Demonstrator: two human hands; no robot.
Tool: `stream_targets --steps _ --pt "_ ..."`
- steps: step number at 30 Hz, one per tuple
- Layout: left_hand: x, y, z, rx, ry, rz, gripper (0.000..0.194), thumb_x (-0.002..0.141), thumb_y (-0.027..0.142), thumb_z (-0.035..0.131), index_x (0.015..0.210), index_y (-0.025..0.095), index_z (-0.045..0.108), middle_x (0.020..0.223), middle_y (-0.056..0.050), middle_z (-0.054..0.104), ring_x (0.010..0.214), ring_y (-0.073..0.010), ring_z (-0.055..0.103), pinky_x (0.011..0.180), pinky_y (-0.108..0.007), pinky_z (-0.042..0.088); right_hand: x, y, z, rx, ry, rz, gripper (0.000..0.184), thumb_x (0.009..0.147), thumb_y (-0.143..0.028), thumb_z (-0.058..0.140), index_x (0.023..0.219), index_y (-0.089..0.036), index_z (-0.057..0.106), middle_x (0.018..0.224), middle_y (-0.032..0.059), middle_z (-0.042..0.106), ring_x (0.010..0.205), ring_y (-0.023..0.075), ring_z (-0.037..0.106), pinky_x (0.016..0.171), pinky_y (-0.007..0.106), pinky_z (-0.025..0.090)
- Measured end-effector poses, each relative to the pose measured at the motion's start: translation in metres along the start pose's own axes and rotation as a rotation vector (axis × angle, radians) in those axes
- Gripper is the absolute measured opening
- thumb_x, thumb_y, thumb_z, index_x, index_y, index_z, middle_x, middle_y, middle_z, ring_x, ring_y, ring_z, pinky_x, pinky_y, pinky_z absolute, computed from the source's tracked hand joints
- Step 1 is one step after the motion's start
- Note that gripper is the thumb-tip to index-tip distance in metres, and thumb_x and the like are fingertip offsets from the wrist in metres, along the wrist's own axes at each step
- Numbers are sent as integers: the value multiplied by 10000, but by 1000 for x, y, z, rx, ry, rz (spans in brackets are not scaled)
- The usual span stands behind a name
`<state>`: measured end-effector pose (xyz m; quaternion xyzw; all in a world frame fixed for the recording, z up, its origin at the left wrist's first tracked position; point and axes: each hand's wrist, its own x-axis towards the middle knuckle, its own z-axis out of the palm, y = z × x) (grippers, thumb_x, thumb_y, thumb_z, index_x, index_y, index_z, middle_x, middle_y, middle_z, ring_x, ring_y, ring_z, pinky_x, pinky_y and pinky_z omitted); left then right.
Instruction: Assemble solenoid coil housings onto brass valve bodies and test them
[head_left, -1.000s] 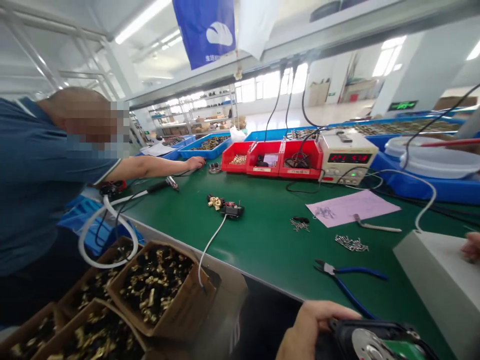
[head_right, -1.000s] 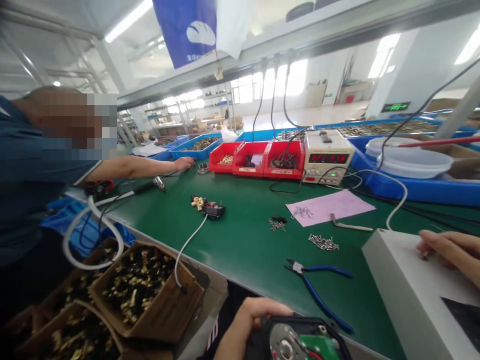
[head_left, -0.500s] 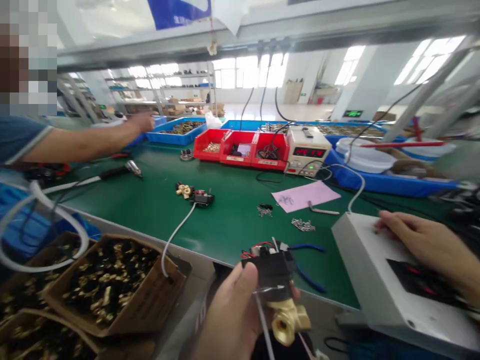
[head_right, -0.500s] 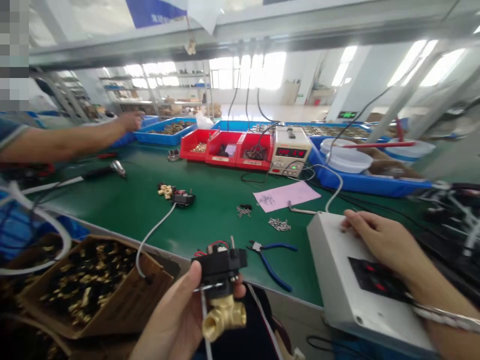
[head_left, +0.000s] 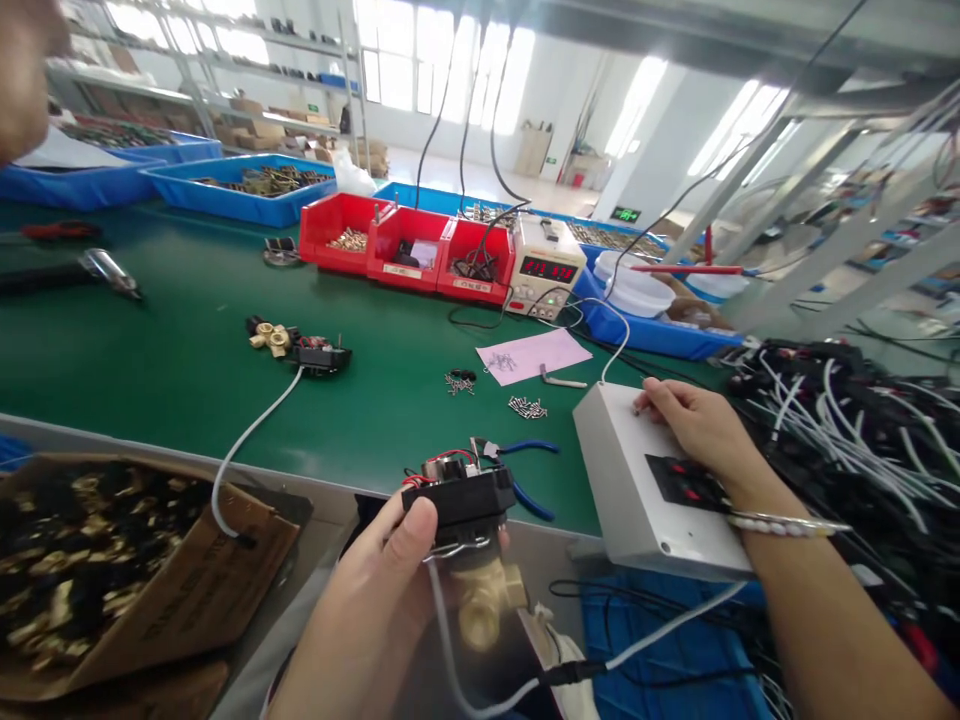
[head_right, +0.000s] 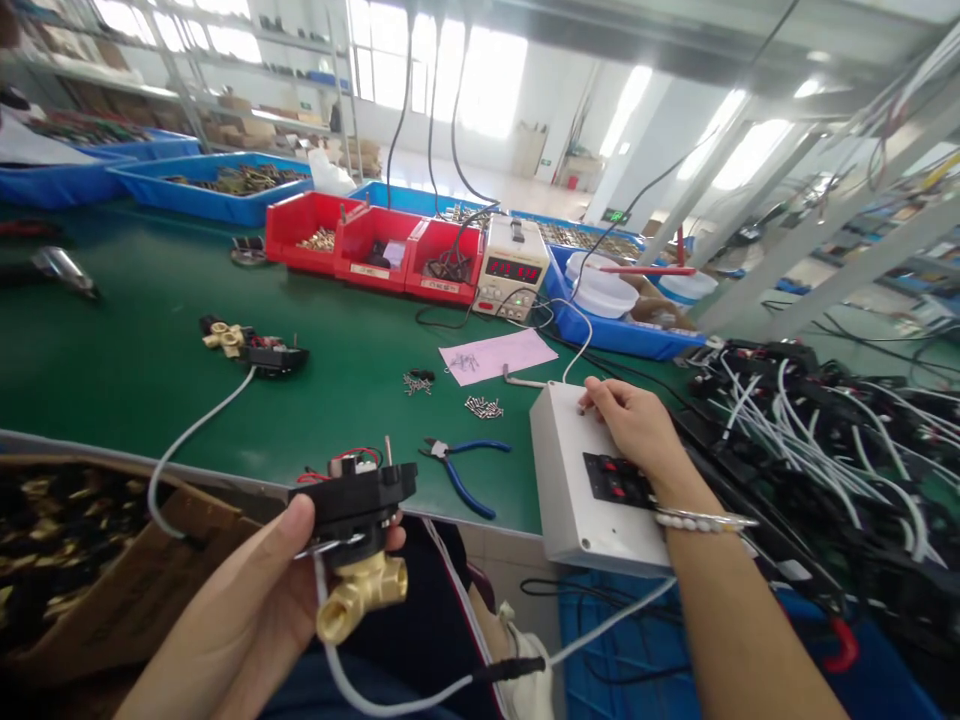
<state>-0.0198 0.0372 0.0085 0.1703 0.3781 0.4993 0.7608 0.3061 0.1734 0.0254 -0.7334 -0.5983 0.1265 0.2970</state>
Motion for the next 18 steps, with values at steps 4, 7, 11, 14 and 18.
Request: stream_targets --steps 4,7,11,14,18 --pt "0 0 4 -72 -62 5 360 867 432 695 1128 184 678 1062 -122 755 946 -241 726 849 -321 594 0 -2 -1 5 -10 8 754 592 -935 430 646 -217 653 646 66 624 638 220 546 643 344 406" --pt "-1 1 5 -80 -76 10 331 881 415 681 1098 167 690 1030 -128 761 922 -234 730 844 -316 596 0 -2 0 8 -15 14 706 619 -893 443 647 -218 647 667 72 632 646 223 549 659 352 412" --pt "-1 2 5 -95 -72 20 312 867 417 697 1059 171 707 986 -116 770 888 -233 735 823 -320 605 0 0 0 13 -17 22 628 653 -820 465 655 -219 648 680 72 635 657 229 560 696 368 425" --pt "0 3 5 -97 -68 26 303 856 412 713 1046 176 712 988 -120 770 872 -224 737 805 -301 606 1 2 -1 19 -15 25 592 665 -788 473 657 -222 649 661 68 624 656 236 563 704 377 431" --pt "0 3 5 -102 -48 1 332 851 430 712 1080 189 704 1010 -124 765 898 -249 737 812 -335 608 1 4 -1 27 -17 23 604 661 -807 474 643 -227 644 653 73 627 656 246 566 704 390 443"
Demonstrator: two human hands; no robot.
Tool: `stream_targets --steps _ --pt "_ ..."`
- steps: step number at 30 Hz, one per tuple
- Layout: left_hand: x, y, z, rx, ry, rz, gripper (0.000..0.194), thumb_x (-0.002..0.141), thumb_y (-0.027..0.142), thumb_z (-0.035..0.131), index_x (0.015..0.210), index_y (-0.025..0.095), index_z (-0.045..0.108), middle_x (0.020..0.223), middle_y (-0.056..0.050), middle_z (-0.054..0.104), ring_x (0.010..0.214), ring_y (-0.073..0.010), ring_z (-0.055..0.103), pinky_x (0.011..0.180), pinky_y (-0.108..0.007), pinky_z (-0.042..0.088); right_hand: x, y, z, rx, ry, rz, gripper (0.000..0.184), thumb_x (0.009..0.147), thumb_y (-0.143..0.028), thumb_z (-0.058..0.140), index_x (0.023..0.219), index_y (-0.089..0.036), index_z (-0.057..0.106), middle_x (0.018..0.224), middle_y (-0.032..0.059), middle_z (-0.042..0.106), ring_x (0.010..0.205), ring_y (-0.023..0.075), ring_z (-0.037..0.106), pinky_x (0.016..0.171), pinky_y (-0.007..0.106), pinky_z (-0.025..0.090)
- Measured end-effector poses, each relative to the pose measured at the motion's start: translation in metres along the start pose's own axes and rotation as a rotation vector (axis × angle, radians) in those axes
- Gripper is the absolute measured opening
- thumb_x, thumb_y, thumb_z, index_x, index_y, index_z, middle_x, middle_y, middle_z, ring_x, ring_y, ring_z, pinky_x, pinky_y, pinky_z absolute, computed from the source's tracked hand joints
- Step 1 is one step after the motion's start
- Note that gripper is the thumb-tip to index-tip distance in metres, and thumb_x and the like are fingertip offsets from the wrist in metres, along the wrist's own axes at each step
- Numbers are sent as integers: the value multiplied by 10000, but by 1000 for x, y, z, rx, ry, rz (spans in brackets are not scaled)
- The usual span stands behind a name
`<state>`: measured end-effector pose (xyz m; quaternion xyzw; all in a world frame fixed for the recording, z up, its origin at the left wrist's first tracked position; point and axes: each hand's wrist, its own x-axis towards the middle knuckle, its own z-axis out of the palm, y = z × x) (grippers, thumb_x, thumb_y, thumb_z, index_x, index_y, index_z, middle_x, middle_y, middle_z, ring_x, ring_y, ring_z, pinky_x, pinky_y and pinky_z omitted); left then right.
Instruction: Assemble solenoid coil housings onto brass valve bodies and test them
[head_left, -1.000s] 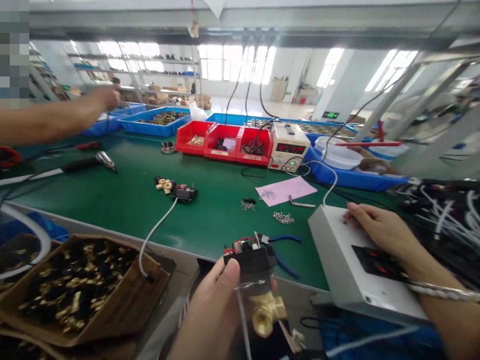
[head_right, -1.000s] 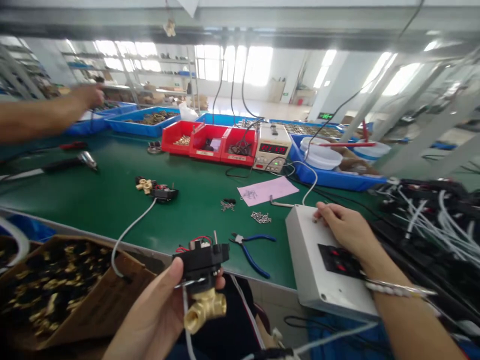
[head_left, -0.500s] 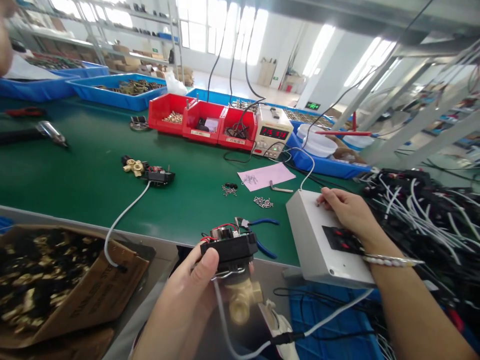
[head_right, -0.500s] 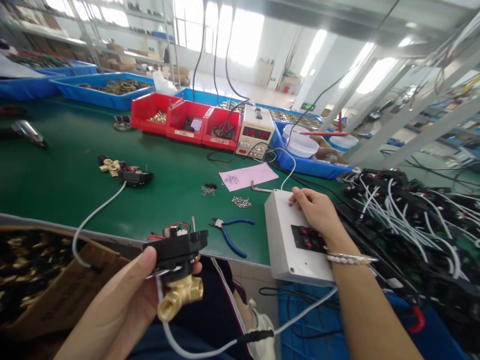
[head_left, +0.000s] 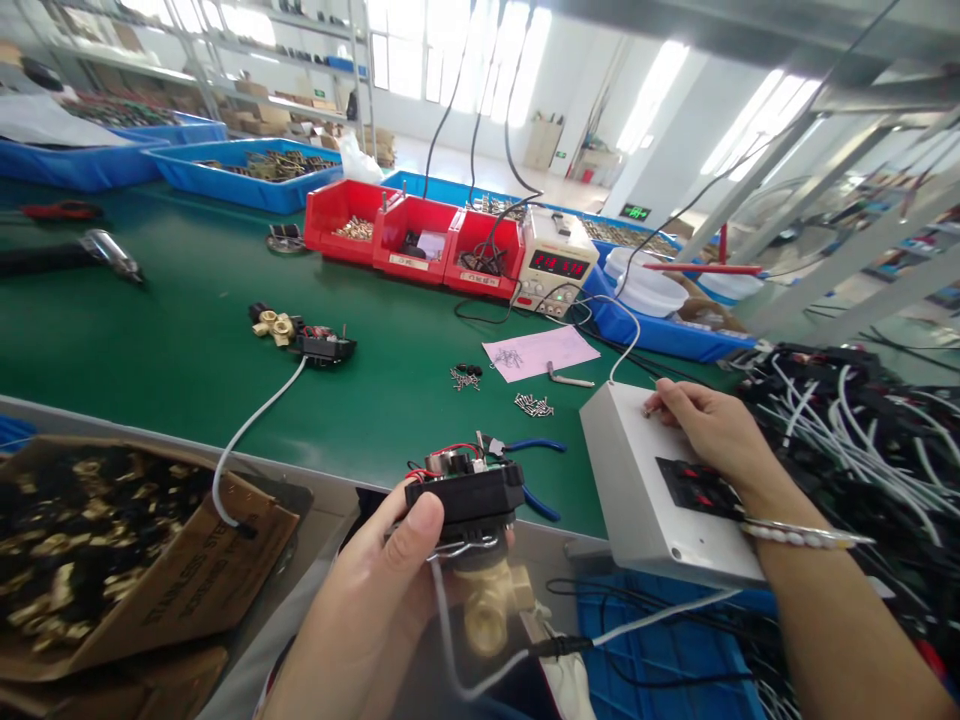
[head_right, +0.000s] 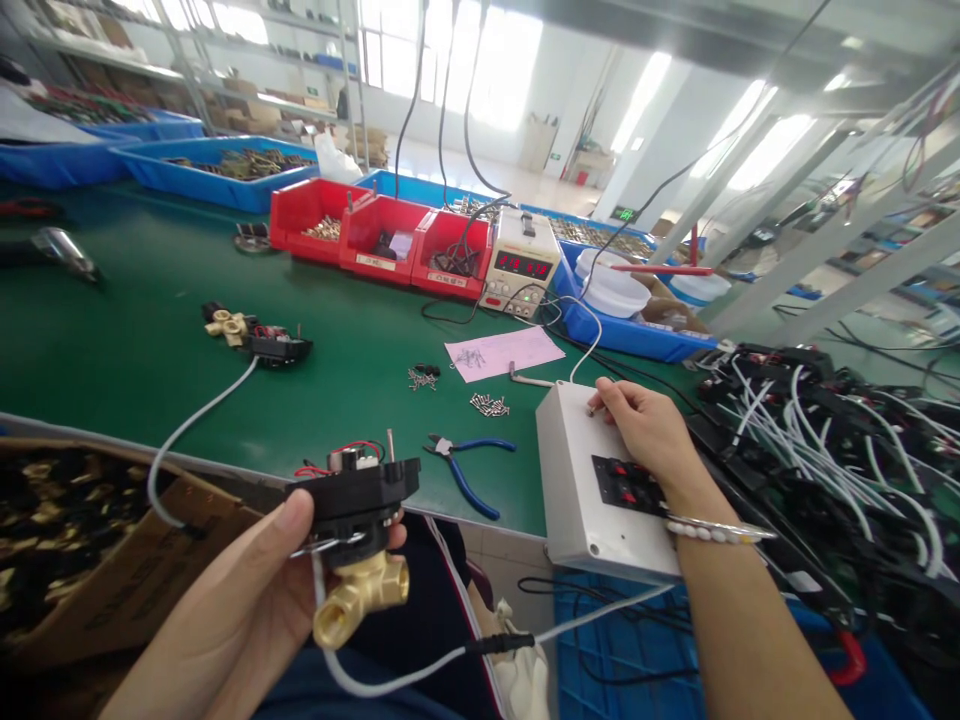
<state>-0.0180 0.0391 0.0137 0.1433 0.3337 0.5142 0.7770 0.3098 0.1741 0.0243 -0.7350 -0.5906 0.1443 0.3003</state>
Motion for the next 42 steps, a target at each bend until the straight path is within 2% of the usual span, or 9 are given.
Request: stream_targets --steps 6,11,18,24,28,35,39,42 --pt "0 0 -4 82 66 3 416 798 496 751 1076 189 717 1068 -122 755 970 -260 725 860 -310 592 -1 -7 0 -5 11 -16 704 610 -913 462 629 -231 636 632 64 621 652 249 569 709 397 451" --pt "-1 0 -6 106 68 -22 471 770 537 759 1096 200 717 1035 -110 760 990 -291 719 866 -348 595 -3 -9 -1 -1 9 -16 776 581 -953 453 644 -205 650 634 69 631 645 234 575 693 379 457" --pt "-1 1 -2 15 63 -5 409 770 482 779 1078 218 729 1029 -104 760 900 -265 730 783 -330 614 0 -3 0 4 14 -11 697 644 -870 472 658 -200 662 655 81 657 651 234 593 683 368 461" --pt "0 1 2 -67 8 51 362 848 329 730 1194 230 695 1113 -94 734 969 -253 711 841 -334 602 0 1 0 -19 18 -38 622 722 -800 464 659 -217 670 651 61 662 641 234 602 653 358 459" --pt "4 4 1 -156 5 -50 210 924 295 631 1064 190 748 1085 -101 745 904 -234 729 853 -380 606 -2 -4 -1 -17 19 -59 702 697 -875 447 657 -212 673 639 63 663 633 238 606 654 364 461" --pt "0 5 4 -218 -2 -102 268 961 318 575 936 128 762 889 -121 769 799 -219 746 809 -383 620 -5 -9 -2 20 14 -27 808 584 -956 462 660 -181 677 646 91 649 633 228 571 642 350 430" --pt "-4 6 10 -184 31 -113 248 954 276 582 894 104 751 828 -121 761 751 -212 738 787 -381 624 -3 -4 -2 35 29 0 809 597 -938 485 693 -167 710 662 91 655 633 218 560 634 346 409" --pt "-7 6 10 -177 30 -132 256 952 271 582 891 90 753 828 -131 760 757 -217 739 789 -376 625 -1 -1 -3 86 20 17 774 638 -909 506 664 -163 709 680 113 681 650 219 586 662 348 455"
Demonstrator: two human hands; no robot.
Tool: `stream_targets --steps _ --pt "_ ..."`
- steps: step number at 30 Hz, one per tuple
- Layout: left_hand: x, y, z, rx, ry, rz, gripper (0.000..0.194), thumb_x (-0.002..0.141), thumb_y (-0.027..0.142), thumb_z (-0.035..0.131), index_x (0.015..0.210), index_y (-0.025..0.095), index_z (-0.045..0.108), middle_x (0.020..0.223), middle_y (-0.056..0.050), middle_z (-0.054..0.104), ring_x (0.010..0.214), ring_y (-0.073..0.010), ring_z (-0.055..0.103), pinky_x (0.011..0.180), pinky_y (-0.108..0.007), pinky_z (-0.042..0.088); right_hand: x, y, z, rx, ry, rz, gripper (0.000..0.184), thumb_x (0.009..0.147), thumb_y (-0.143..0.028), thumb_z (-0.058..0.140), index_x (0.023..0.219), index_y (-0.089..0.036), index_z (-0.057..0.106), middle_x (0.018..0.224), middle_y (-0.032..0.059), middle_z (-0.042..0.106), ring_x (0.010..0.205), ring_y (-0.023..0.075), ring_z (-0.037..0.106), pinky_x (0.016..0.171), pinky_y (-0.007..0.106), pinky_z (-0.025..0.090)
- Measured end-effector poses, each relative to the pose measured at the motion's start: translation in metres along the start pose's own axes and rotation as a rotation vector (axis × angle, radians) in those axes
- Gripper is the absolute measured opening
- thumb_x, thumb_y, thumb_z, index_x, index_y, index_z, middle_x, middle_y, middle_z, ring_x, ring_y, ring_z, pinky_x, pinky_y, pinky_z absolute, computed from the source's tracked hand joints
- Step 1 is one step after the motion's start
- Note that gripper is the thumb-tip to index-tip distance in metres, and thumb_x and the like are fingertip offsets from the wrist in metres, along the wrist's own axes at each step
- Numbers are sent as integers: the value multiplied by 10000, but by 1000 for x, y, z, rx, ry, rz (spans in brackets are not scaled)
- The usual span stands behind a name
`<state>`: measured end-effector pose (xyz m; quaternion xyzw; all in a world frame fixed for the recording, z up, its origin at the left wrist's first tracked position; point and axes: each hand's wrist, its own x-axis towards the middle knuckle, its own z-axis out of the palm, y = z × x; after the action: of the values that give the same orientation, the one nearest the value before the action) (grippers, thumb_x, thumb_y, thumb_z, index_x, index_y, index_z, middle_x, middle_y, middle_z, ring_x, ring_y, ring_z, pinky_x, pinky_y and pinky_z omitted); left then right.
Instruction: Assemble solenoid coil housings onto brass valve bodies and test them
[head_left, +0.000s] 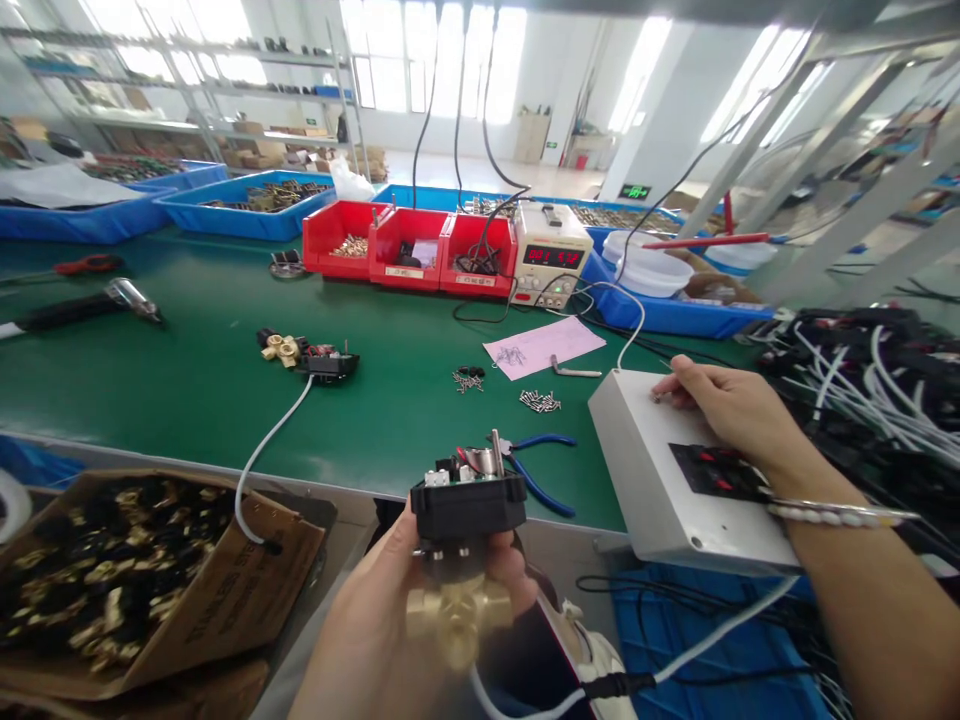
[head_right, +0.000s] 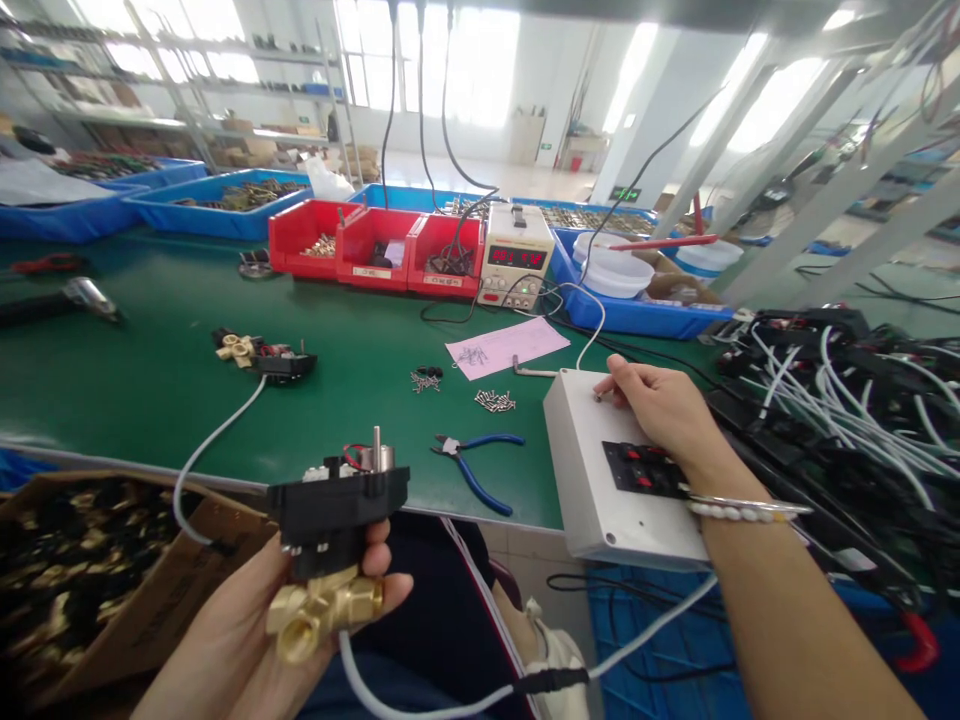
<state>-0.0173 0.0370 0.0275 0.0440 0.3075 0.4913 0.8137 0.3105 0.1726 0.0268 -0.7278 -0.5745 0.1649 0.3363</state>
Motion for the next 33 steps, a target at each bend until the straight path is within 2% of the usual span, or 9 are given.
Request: stream_targets --steps 4,8,12,17,21,24,28,33 --pt "-1 0 -1 7 18 21 238 948 254 582 899 97 753 866 -131 764 764 -213 740 791 -377 627 3 1 -2 96 -54 21 768 652 -909 501 620 -167 694 776 157 731 696 229 633 727 358 531" --pt "-1 2 -4 -17 10 -2 227 946 226 571 910 102 758 870 -127 763 781 -211 738 804 -368 620 3 1 -2 112 -66 17 782 633 -922 498 608 -165 693 787 171 728 706 230 630 738 362 539" --pt "-1 6 -10 -47 -140 -49 252 940 200 538 941 90 765 849 -121 754 779 -213 732 791 -334 612 -1 -2 0 57 -34 10 805 593 -947 483 621 -170 690 740 145 706 684 226 604 733 372 526" --pt "4 5 -19 -102 -295 -10 330 940 117 437 880 88 760 750 -76 706 681 -155 690 765 -296 593 -2 -7 3 -12 -5 -7 806 544 -938 497 712 -170 677 754 132 687 681 229 598 726 381 509" --pt "6 2 -31 -133 -397 -20 300 964 187 476 1064 89 741 830 -82 734 766 -184 728 828 -301 574 -1 -8 3 -35 -14 -14 786 536 -919 505 745 -177 659 799 146 702 691 240 613 731 401 507" --pt "5 0 -35 -108 -419 -25 320 973 298 513 1140 119 720 819 -88 740 829 -220 740 810 -305 570 0 -8 3 -56 -8 -11 791 505 -939 500 701 -188 650 781 143 709 680 247 616 727 412 505" --pt "4 -1 -32 -69 -433 19 330 954 388 568 1108 144 729 744 -67 725 797 -217 741 806 -307 569 2 -6 4 -62 -6 -12 820 481 -972 469 697 -201 646 778 133 718 677 252 619 723 421 496" --pt "4 -2 -24 -150 -371 -10 198 894 289 683 1002 133 742 726 -9 732 671 -137 712 757 -258 580 2 -6 4 -79 -18 16 762 501 -921 489 698 -201 641 810 136 704 703 248 610 735 414 498"
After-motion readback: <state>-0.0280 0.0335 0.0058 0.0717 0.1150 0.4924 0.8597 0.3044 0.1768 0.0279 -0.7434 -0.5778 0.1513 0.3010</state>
